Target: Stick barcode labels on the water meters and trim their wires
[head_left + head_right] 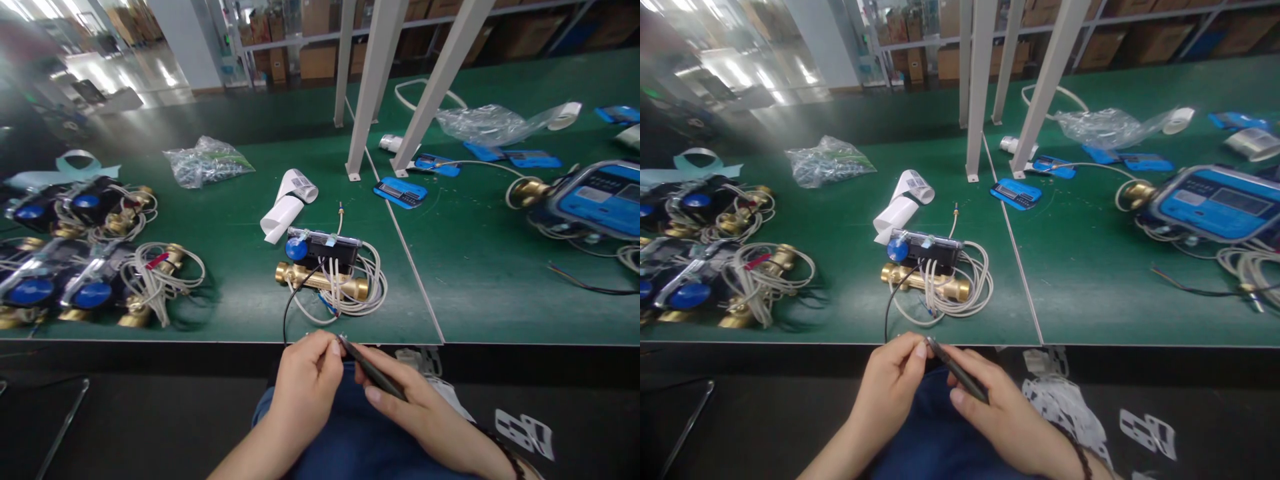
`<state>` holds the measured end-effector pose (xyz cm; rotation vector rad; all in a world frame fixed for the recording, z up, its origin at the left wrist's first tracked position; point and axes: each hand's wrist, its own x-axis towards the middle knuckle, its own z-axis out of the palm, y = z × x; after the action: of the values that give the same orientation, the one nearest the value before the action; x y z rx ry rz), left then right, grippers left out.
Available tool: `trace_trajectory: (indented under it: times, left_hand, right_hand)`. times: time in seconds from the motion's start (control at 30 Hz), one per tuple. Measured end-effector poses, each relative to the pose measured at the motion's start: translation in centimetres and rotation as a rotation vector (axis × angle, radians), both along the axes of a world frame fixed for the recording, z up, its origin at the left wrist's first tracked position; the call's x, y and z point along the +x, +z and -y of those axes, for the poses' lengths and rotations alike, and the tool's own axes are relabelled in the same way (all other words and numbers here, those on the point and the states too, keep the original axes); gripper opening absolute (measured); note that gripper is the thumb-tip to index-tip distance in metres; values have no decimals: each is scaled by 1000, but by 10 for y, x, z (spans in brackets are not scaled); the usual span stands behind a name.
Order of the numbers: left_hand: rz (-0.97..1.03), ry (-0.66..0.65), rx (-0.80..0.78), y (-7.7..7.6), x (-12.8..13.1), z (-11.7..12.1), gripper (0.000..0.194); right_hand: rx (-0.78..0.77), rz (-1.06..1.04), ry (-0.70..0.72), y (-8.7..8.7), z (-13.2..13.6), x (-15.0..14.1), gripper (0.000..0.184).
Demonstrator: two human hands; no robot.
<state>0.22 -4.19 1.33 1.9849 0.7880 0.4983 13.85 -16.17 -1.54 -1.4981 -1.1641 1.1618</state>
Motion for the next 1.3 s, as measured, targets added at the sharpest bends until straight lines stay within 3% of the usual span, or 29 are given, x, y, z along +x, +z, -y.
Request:
trace_trajectory:
  times: [0.2, 0.4, 0.47, 0.53, 0.63, 0.7, 0.77, 0.83, 0.93, 0.97, 1.03, 1.1, 1.17, 1.23, 1.3]
  left_hand:
    - [-103, -69, -92, -5, 1, -1, 30]
    - [-305, -260, -157, -24, -2, -3, 24]
    - [-288, -325, -207, -25, -6, -7, 23]
    - [-199, -304, -259, -21, -10, -12, 26]
    - [-74, -209, -289, -11, -15, -19, 33]
    - [-43, -195, -279, -5, -15, -20, 34]
    - [-73, -219, -254, 1, -15, -20, 32]
    - [-140, -323, -235, 7, -17, -22, 27]
    - [-167, -443, -226, 19, -23, -39, 31]
    - [-138, -395, -206, 24, -24, -50, 29]
    - [-43, -152, -135, 34, -19, -78, 22]
    - [52, 147, -82, 45, -6, -113, 19]
    - [121, 346, -66, 55, 18, -147, 12]
    - [158, 416, -72, 61, 48, -175, 9]
    - [171, 407, -138, 63, 80, -195, 8]
  right_hand:
    - [-105, -56, 32, 6, 0, 5, 76]
    - [-225, -83, 52, -26, 26, 20, 60]
    - [-254, -79, 1, -32, 34, 36, 60]
    - [-249, -39, -123, -28, 40, 56, 62]
    - [-155, 204, -359, -10, 41, 87, 63]
    - [-107, 436, -427, -4, 37, 104, 62]
    - [-93, 655, -443, -8, 33, 121, 61]
    - [-75, 859, -474, -18, 29, 136, 64]
    - [-7, 1117, -538, -31, 19, 159, 75]
    - [24, 1165, -553, -30, 14, 166, 78]
    - [96, 1171, -558, -20, -3, 175, 75]
    - [161, 1078, -504, 1, -29, 177, 64]
    - [207, 937, -404, 26, -65, 175, 52]
    - [239, 803, -309, 47, -110, 171, 42]
    - [269, 728, -247, 61, -162, 169, 32]
